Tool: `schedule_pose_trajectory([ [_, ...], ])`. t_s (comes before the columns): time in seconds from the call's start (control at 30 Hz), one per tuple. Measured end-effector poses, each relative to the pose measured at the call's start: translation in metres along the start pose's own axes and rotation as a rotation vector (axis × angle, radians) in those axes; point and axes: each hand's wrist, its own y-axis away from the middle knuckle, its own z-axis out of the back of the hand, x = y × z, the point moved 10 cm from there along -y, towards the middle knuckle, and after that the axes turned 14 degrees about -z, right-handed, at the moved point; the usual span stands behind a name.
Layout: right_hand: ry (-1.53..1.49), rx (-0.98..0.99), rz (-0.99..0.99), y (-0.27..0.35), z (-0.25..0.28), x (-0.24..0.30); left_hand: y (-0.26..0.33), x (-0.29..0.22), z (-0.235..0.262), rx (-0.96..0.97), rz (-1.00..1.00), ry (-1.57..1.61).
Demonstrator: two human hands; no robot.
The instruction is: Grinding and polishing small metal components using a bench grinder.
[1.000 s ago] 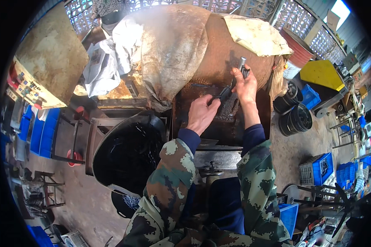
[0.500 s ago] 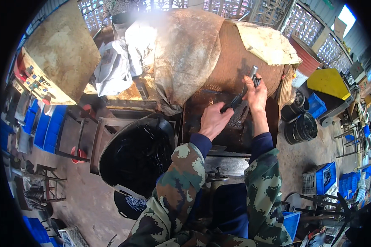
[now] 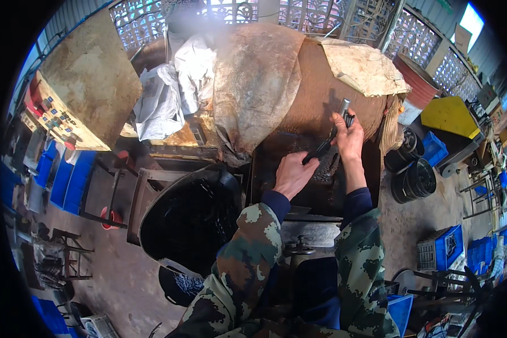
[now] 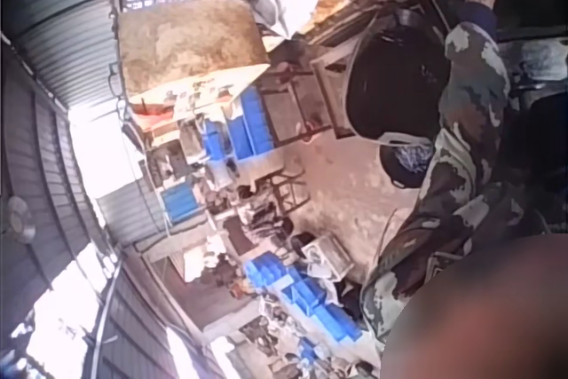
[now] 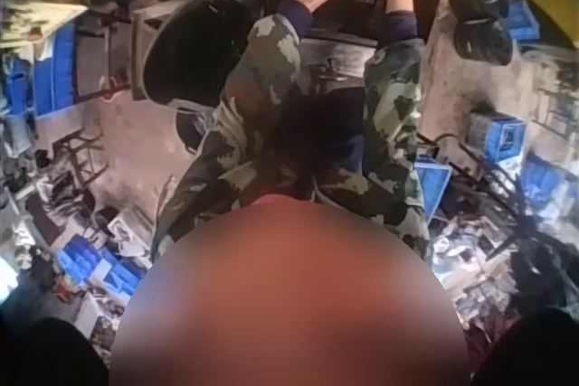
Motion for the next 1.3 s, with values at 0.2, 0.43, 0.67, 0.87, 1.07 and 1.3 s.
schedule_pose_trajectory([
  [0.2,-0.016,0.010,0.005,0.001,0.000,0.001,0.001,-0.007,0.000,0.011,-0.005,-0.021],
  [0.43,-0.019,-0.002,0.007,0.001,-0.002,0.000,0.001,-0.005,0.000,0.017,-0.007,-0.018],
  [0.67,-0.023,-0.015,0.008,0.001,0.000,0.000,0.003,-0.008,0.001,0.031,0.000,-0.042],
  [0.87,-0.022,-0.012,0.016,0.001,0.000,0.000,0.003,-0.013,0.001,0.027,-0.008,-0.049],
  [1.07,-0.028,-0.011,0.018,0.001,0.000,0.000,0.002,-0.014,0.001,0.033,-0.010,-0.071],
  [1.3,0.007,-0.019,0.018,0.002,-0.001,0.002,0.003,-0.010,-0.001,0.040,-0.010,-0.039],
])
